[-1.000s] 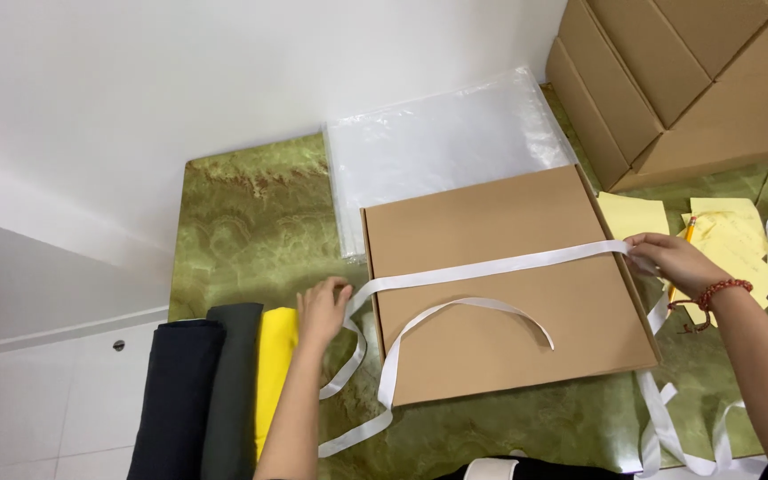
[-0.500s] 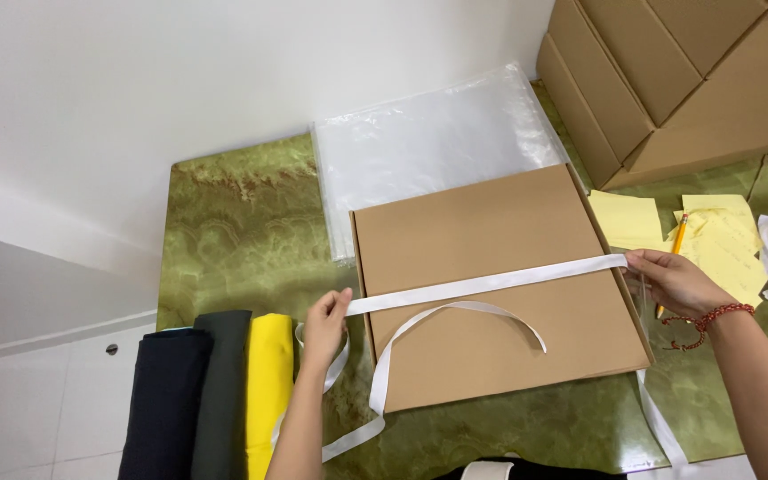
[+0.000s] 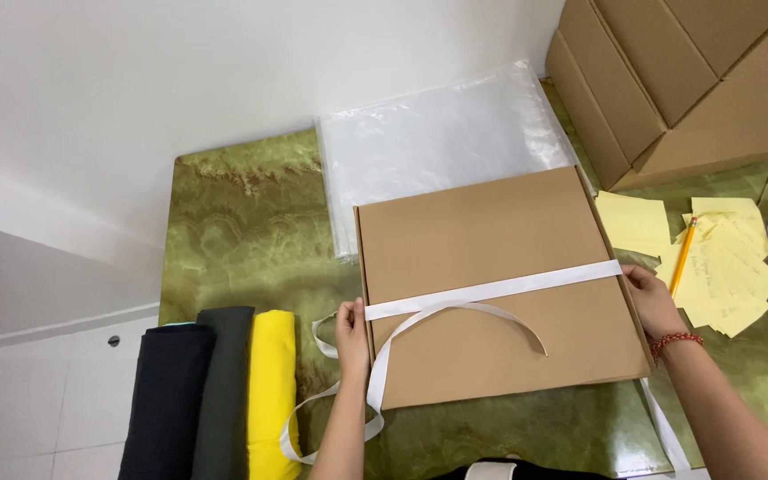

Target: The person places a plastic-wrapped garment into a cardboard box, closes the lid, and ties the box with a white ribbon. They then attach a yellow sticky note to the top of the box.

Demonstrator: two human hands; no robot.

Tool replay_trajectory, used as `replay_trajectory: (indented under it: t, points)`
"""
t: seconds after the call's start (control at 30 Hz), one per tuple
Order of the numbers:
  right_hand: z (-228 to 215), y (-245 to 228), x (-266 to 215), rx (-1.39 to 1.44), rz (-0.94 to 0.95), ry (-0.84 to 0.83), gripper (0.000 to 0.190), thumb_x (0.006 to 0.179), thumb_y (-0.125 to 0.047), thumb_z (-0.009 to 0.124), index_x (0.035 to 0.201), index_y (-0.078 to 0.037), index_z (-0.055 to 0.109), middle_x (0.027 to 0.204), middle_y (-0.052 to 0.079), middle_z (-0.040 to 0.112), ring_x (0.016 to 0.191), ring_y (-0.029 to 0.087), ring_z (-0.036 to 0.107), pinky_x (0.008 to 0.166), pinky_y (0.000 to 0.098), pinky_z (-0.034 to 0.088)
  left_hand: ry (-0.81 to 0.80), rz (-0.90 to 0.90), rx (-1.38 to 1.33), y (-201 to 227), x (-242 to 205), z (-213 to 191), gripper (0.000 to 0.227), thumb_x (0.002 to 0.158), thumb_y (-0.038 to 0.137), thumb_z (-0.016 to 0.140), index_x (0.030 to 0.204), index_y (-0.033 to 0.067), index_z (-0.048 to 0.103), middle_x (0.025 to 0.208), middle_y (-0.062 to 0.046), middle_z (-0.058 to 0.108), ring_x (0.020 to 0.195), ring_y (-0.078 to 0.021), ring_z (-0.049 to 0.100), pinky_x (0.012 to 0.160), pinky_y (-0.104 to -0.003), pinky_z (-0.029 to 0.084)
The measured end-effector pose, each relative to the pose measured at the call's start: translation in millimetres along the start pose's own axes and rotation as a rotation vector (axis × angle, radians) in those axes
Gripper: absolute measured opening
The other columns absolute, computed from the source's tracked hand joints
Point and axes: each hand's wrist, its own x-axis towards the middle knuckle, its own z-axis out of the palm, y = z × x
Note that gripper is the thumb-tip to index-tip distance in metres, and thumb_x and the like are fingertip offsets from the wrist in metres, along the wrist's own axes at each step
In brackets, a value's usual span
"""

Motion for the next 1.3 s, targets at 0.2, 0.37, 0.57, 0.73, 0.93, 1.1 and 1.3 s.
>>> replay_trajectory:
  t: [0.2, 0.37, 0.57, 0.73, 0.93, 1.1, 1.3]
  points:
    - [0, 1, 1, 0.271, 0.135, -0.061, 0.014, 0.112, -0.027, 0.066, 0.12, -0.015, 0.067, 0.092, 0.013, 0.071, 0.071, 0.026, 0.064, 0.058, 0.045, 0.053, 0.049, -0.184, -0.041, -22, 9, 7, 0.046, 0.103, 0.054, 0.061, 0.08, 0.0147, 0.06, 0.08, 0.0, 0.067, 0.084, -0.0124, 0.059, 0.083, -0.027, 0.044]
    - [-23, -4, 1, 0.294, 0.158, -0.192, 0.029, 0.111, -0.026, 0.06, 0.139, -0.018, 0.058, 0.112, 0.016, 0.069, 0.082, 0.03, 0.064, 0.068, 0.0447, 0.052, 0.01, -0.367, -0.135, 29, 0, -5, 0.056, 0.09, 0.065, 0.064, 0.099, 0.0122, 0.08, 0.097, -0.008, 0.083, 0.089, -0.0174, 0.073, 0.078, -0.031, 0.054]
    - [-39, -20, -36, 0.345, 0.23, -0.201, 0.044, 0.11, -0.054, 0.054, 0.141, -0.024, 0.063, 0.072, 0.002, 0.054, 0.05, 0.019, 0.05, 0.041, 0.034, 0.041, -0.108, -0.428, -0.26, 110, -14, -37, 0.057, 0.092, 0.055, 0.063, 0.124, 0.0097, 0.076, 0.103, -0.013, 0.081, 0.083, -0.022, 0.073, 0.072, -0.038, 0.055]
    - [-35, -39, -42, 0.501, 0.088, -0.235, 0.03, 0.105, -0.044, 0.062, 0.128, -0.025, 0.065, 0.07, -0.001, 0.056, 0.048, 0.015, 0.05, 0.04, 0.0295, 0.041, -0.106, -0.435, -0.414, 137, -15, -41, 0.044, 0.093, 0.036, 0.059, 0.124, 0.0097, 0.074, 0.104, -0.013, 0.079, 0.086, -0.0233, 0.072, 0.081, -0.045, 0.056]
    - [-30, -80, -32, 0.721, -0.121, -0.292, 0.011, 0.099, -0.03, 0.073, 0.108, -0.026, 0.068, 0.067, -0.007, 0.06, 0.045, 0.009, 0.05, 0.039, 0.0229, 0.041, -0.107, -0.454, -0.653, 162, -7, -37, 0.035, 0.094, 0.009, 0.053, 0.125, 0.0095, 0.07, 0.104, -0.014, 0.076, 0.091, -0.0253, 0.07, 0.095, -0.057, 0.059]
    - [-12, -123, -26, 1.322, 0.178, -0.173, 0.011, 0.109, -0.018, 0.067, 0.102, -0.012, 0.06, 0.092, -0.004, 0.062, 0.088, 0.002, 0.063, 0.112, 0.0373, 0.068, -0.038, -0.479, -0.931, 148, 32, -17, 0.017, 0.104, 0.005, 0.064, 0.088, 0.006, 0.062, 0.071, -0.011, 0.058, 0.062, -0.0206, 0.056, 0.104, -0.062, 0.062]
    - [16, -133, -6, 1.075, -0.035, -0.268, 0.024, 0.101, -0.039, 0.078, 0.095, -0.019, 0.066, 0.093, -0.007, 0.069, 0.11, 0.014, 0.072, 0.111, 0.0318, 0.062, 0.064, -0.337, -1.008, 147, 58, 12, 0.014, 0.096, 0.022, 0.079, 0.089, 0.014, 0.071, 0.076, 0.002, 0.066, 0.066, -0.0108, 0.059, 0.103, -0.057, 0.061]
